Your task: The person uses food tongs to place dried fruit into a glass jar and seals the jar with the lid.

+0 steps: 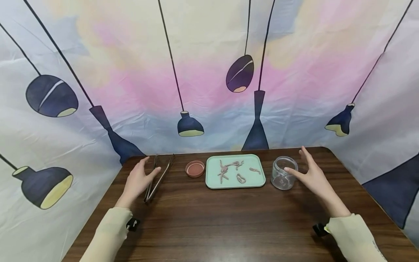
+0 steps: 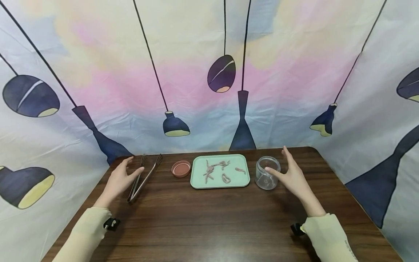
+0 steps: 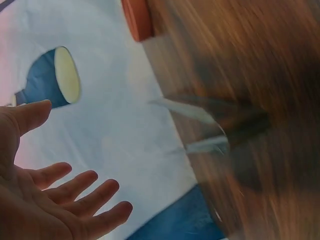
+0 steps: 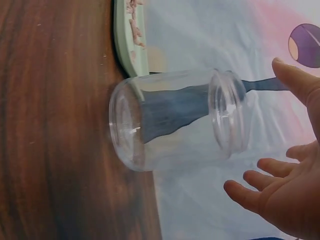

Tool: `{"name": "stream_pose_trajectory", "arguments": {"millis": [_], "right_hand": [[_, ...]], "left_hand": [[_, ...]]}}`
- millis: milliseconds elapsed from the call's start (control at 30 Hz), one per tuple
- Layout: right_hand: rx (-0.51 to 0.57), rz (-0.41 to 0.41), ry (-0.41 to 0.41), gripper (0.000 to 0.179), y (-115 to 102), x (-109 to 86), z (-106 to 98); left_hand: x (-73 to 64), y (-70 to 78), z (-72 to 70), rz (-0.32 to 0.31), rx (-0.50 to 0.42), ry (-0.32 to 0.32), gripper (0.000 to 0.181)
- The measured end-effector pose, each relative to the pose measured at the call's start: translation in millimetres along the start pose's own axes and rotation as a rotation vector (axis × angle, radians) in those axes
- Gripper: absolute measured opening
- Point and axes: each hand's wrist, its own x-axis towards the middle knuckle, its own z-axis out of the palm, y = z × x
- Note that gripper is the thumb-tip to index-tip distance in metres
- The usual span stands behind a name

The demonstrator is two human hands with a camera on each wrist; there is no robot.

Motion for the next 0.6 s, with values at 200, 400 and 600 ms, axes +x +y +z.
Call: {"name": "stream_pose_trajectory", "arguments": {"millis": [200,400,600], "right_hand": [[0.07,0.059,-0.051,0.116,9.5,1.2,6.9],[0.108,0.091,-0.103,0.118,15.5,4.9,16.1],[0.071,0.117,-0.102,0.12,17.3,8.3,22.4]], "left_hand": [[6.9,-14.3,-0.8,-0.063,-0.022,-0.049,0.084],[13.0,-21.5,9.0,-0.136,-0.054,-0.114,0.09],[14.3,-25.8,19.4,-0.178,-0.036,-0.161,0.094]]}}
